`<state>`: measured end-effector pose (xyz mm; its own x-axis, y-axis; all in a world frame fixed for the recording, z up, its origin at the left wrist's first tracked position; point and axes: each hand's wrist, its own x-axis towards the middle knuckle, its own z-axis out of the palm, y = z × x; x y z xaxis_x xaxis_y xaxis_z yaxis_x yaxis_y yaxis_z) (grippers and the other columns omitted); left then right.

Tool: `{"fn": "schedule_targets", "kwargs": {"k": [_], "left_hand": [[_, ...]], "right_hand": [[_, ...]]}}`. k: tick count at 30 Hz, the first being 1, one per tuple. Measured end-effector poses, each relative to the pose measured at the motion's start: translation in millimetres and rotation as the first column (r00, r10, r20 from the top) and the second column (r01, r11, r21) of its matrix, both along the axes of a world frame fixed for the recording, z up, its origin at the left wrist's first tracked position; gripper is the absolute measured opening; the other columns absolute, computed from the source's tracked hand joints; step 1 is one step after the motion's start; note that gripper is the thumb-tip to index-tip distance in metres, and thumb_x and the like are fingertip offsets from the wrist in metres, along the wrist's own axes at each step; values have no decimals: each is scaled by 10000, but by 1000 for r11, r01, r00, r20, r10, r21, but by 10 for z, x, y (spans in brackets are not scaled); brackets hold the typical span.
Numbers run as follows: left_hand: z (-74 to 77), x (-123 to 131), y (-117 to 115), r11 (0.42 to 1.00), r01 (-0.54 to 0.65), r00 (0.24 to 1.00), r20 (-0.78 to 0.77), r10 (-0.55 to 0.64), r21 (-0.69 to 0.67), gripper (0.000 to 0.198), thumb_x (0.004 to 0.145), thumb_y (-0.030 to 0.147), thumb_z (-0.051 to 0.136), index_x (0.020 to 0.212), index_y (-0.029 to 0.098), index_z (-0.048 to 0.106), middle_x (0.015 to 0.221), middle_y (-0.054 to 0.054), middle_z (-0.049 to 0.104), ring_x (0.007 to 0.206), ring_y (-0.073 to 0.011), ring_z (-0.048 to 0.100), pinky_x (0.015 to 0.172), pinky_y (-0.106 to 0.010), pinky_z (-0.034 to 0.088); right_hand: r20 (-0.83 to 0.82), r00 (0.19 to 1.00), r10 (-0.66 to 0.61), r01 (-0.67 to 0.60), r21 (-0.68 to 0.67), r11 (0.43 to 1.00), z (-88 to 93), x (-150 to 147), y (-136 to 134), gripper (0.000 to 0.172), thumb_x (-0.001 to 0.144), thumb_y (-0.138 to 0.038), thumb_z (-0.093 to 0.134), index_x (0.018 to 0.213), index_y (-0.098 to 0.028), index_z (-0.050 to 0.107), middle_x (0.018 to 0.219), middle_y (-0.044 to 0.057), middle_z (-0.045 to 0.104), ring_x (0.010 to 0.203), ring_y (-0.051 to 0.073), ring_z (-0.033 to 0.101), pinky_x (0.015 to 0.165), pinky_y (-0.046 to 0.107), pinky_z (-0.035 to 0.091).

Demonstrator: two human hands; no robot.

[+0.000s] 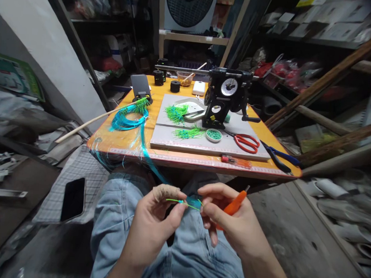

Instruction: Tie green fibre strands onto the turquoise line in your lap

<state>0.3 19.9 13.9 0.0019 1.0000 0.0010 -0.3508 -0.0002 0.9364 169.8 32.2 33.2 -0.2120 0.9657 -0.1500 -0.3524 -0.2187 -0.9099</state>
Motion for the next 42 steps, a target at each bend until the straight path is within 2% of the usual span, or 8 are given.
{"fn": "schedule_targets", "kwargs": {"k": [5,10,17,21,25,30,40,42], "left_hand": [[-17,0,10,997,23,995,98,-16,-76,116,735,101,789,785,202,767,757,16,730,694,-88,680,694,-145,549],[-34,-8,44,998,-4,999,32,6,-63,98,742,112,783,767,206,779,770,13,730,715,-88,664,691,-142,536],[-23,44,69,993,-81,988,-125,92,88,189,760,35,707,762,211,775,762,14,736,766,-106,668,728,-156,522],[-54,51,53,994,-94,995,-41,96,54,187,772,61,721,874,215,749,784,12,755,764,-115,703,741,-181,540],[-56,33,35,998,-56,997,47,56,1,264,766,88,754,982,223,686,781,20,772,762,-123,731,740,-195,550],[-24,-2,22,999,-38,999,8,38,-12,269,772,110,768,993,208,649,796,13,776,778,-124,736,746,-198,542],[9,44,-7,993,-115,991,-61,116,23,276,762,75,746,981,205,639,770,26,763,766,-118,721,763,-198,528],[11,38,-5,995,-91,991,-98,94,39,282,769,78,745,994,205,631,780,24,769,777,-119,725,772,-200,529]], "right_hand": [[-12,1000,13,-12,6,1000,-26,-9,-12,249,696,-261,867,886,-190,723,601,-20,648,470,116,615,322,161,519],[-28,999,27,-26,35,999,-80,47,-8,242,728,-235,846,916,-186,702,621,-19,658,475,118,626,324,167,536],[37,999,-18,19,-22,1000,57,-23,-69,277,707,-265,861,899,-192,676,601,-36,651,472,108,615,347,159,530],[57,998,27,-25,-32,999,9,-41,-69,313,693,-289,871,912,-192,669,608,-39,642,475,111,621,355,164,535],[26,997,72,-72,-5,997,-61,-42,-47,308,715,-311,856,918,-200,652,624,-35,646,483,123,632,344,176,542],[22,999,47,-47,-11,999,-40,-57,-45,311,722,-296,856,921,-188,643,635,-37,642,495,112,638,358,157,547],[41,998,55,-55,-12,998,-43,-50,-52,335,721,-295,858,936,-187,624,653,-34,647,501,119,651,365,165,558],[39,997,66,-66,-3,998,-50,-47,-51,336,727,-291,855,944,-188,619,656,-35,650,504,118,652,368,166,561]]}}
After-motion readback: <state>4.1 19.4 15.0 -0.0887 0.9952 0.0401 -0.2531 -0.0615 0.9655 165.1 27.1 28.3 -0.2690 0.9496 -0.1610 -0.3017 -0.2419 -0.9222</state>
